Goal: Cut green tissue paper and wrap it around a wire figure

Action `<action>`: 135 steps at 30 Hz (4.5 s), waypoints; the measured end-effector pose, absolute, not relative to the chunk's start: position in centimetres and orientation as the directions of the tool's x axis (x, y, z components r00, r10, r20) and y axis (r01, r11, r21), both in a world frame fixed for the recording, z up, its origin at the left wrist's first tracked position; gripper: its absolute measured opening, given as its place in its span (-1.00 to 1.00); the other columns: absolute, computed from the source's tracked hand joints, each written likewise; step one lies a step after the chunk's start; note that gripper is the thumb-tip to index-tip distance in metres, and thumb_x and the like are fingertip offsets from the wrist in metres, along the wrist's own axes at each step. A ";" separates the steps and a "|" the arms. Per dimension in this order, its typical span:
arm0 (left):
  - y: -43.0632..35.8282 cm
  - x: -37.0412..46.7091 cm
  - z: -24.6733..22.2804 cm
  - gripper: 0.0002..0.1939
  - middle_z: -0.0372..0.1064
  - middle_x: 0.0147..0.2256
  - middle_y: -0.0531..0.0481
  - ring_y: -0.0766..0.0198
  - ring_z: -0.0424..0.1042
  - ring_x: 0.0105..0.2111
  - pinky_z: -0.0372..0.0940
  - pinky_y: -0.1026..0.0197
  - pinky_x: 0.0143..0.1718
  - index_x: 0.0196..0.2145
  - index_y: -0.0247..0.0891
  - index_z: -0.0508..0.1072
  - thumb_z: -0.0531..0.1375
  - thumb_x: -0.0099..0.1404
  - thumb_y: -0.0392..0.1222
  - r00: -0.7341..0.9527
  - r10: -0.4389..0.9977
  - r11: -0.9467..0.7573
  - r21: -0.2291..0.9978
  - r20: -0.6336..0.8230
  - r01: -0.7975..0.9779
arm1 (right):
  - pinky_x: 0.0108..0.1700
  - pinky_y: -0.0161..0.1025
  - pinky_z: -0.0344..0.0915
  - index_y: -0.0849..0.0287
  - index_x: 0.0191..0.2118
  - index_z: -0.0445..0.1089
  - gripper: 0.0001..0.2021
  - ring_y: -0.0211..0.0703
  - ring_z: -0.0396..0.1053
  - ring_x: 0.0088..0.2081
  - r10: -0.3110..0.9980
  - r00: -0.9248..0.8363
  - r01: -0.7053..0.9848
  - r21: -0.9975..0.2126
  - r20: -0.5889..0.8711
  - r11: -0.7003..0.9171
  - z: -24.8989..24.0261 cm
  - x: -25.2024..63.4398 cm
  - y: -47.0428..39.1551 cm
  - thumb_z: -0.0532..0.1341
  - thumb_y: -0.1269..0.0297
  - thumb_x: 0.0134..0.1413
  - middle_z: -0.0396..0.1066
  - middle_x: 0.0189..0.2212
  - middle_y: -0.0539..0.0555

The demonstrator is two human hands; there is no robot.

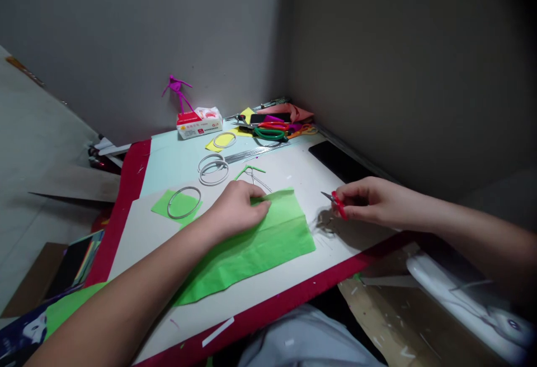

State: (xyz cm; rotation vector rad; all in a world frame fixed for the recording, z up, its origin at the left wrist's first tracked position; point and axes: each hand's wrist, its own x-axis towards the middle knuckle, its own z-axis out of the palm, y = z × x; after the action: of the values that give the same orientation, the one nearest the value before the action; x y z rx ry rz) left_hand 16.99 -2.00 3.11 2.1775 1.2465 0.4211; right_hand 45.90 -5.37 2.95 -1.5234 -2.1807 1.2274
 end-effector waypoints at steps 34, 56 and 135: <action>-1.8 16.5 3.0 -0.85 0.55 -0.40 -0.04 0.20 0.48 -0.37 0.32 0.21 -0.32 -0.40 -0.29 0.59 0.24 0.14 -0.19 0.582 0.813 -0.372 0.751 -0.021 0.546 | -0.40 -0.32 0.15 0.22 -0.51 0.36 -0.50 -0.27 0.21 -0.49 0.119 -0.594 0.803 -0.577 -0.796 0.151 6.5 43.5 0.1 0.38 -0.18 -0.31 0.29 -0.61 -0.07; -1.8 16.4 3.0 -0.89 0.55 -0.37 -0.05 0.21 0.48 -0.34 0.30 0.21 -0.26 -0.40 -0.29 0.58 0.23 0.16 -0.24 0.627 0.778 -0.465 0.709 0.041 0.530 | -0.37 -0.31 0.18 0.23 -0.50 0.41 -0.54 -0.26 0.24 -0.47 0.094 -0.613 0.781 -0.585 -0.784 0.217 6.3 42.4 1.0 0.39 -0.13 -0.27 0.32 -0.59 -0.06; -1.0 15.4 1.6 -0.94 0.55 -0.39 -0.04 0.26 0.49 -0.38 0.35 0.24 -0.31 -0.41 -0.31 0.57 0.27 0.14 -0.30 0.598 0.762 -0.547 0.741 0.247 0.390 | -0.35 -0.24 0.18 0.24 -0.43 0.40 -0.49 -0.17 0.27 -0.40 0.156 -0.495 0.828 -0.410 -0.855 0.384 5.8 40.9 2.1 0.31 -0.21 -0.20 0.35 -0.53 0.00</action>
State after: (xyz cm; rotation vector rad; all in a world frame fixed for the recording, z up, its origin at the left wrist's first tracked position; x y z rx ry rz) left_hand 15.44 -1.04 1.60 2.1796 0.9070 0.7455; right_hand 40.88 2.07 5.77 -1.4018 -3.1338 1.8827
